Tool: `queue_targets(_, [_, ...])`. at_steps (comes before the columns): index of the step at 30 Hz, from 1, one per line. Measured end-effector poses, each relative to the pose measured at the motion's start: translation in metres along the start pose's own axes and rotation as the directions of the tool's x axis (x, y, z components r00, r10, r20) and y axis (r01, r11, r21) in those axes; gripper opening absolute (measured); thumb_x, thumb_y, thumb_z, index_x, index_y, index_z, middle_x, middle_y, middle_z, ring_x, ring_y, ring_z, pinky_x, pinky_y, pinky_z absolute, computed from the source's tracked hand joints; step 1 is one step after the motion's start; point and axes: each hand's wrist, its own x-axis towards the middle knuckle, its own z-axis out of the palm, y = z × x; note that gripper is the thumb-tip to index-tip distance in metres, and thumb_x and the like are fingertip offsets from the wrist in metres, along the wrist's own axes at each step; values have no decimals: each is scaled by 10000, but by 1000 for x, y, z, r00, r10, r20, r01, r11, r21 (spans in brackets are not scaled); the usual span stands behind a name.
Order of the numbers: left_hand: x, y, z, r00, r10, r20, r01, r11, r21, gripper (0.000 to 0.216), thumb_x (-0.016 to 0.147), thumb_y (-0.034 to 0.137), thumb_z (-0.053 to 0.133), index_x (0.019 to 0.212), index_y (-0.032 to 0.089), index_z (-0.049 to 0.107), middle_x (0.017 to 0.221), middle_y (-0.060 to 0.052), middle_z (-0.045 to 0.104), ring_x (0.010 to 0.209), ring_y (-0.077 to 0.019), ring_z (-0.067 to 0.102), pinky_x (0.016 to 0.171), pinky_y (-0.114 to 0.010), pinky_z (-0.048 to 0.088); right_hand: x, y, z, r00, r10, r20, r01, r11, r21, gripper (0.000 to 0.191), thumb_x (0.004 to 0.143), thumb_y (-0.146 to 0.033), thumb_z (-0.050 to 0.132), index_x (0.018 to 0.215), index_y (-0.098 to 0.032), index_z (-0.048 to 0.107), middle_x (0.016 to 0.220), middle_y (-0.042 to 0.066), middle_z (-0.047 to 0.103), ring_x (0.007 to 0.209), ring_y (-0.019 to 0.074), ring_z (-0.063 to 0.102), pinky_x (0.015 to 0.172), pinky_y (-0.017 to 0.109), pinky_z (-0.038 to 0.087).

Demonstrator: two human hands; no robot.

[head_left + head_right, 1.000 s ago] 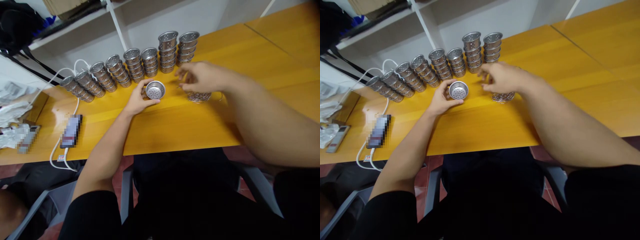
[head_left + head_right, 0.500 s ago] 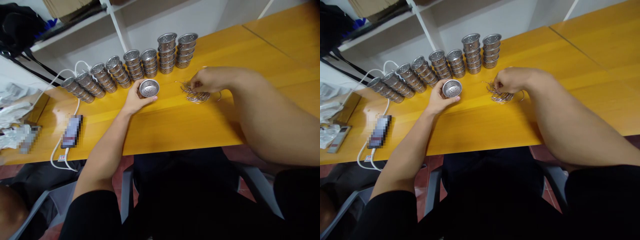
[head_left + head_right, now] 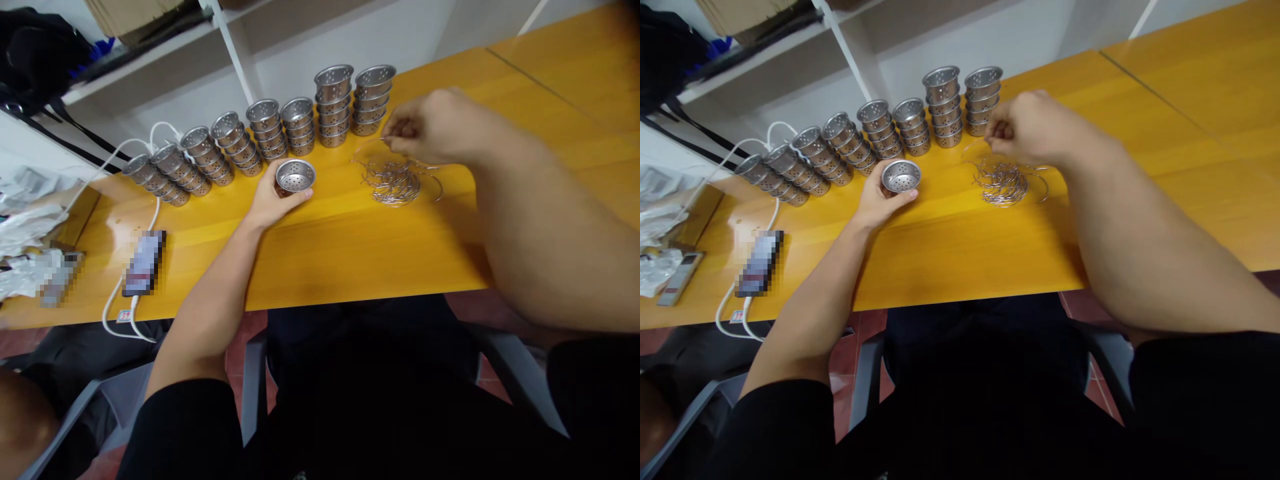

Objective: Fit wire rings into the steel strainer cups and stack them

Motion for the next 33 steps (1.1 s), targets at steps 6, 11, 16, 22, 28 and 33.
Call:
queue_targets(6, [0, -3, 3, 999, 32, -1, -32, 998, 57, 1161, 834, 1069, 993, 1651, 353, 584, 1603, -128, 783, 1472, -352, 839, 1357, -605, 686, 3, -41, 61, 981, -83, -177, 160, 859, 486, 76, 1221, -234, 821, 1277, -211, 867, 1086, 104, 839, 929, 262, 763, 890, 377, 676])
queue_targets(11, [-1, 5, 13, 1000, 27, 6, -27, 996, 82, 1162, 843, 1117, 936, 1646, 364, 564, 1531, -111, 768, 1426, -346, 832, 1344, -617, 677, 5, -64, 94, 951, -119, -286, 259, 814, 520, 223, 1201, -496, 924, 1203, -284, 853, 930, 55, 721, 875, 289, 724, 850, 432, 691])
queue_targets(16, [-1, 20, 23, 998, 54, 34, -57, 994, 94, 1125, 875, 1098, 929, 1647, 363, 569, 1534, -107, 749, 1432, -336, 818, 1356, -603, 667, 5, -68, 98, 955, -89, -284, 220, 853, 473, 301, 1188, -592, 916, 1146, -313, 814, 930, 74, 732, 972, 350, 783, 942, 506, 733])
queue_targets(22, [-2, 20, 26, 998, 61, 15, -63, 993, 102, 1075, 905, 1032, 971, 1643, 354, 583, 1541, -110, 762, 1430, -341, 832, 1353, -605, 689, 7, -68, 100, 955, -84, -284, 212, 864, 457, 295, 1180, -582, 920, 1124, -322, 792, 937, 74, 745, 956, 363, 772, 967, 545, 713])
queue_targets(28, [-2, 14, 26, 995, 90, 35, -94, 989, 117, 1049, 945, 988, 973, 1675, 366, 548, 1582, -119, 748, 1476, -356, 825, 1350, -599, 692, 10, -67, 104, 947, -75, -312, 224, 850, 477, 320, 1184, -570, 937, 1076, -320, 770, 890, 58, 711, 891, 339, 732, 945, 547, 702])
queue_targets(33, [-2, 19, 32, 997, 82, 18, -83, 987, 140, 1185, 823, 989, 1073, 1679, 370, 535, 1598, -125, 744, 1515, -382, 823, 1360, -589, 685, 13, -69, 110, 942, -62, -329, 245, 799, 549, 399, 1143, -682, 943, 1095, -335, 752, 809, 35, 624, 878, 325, 670, 842, 498, 650])
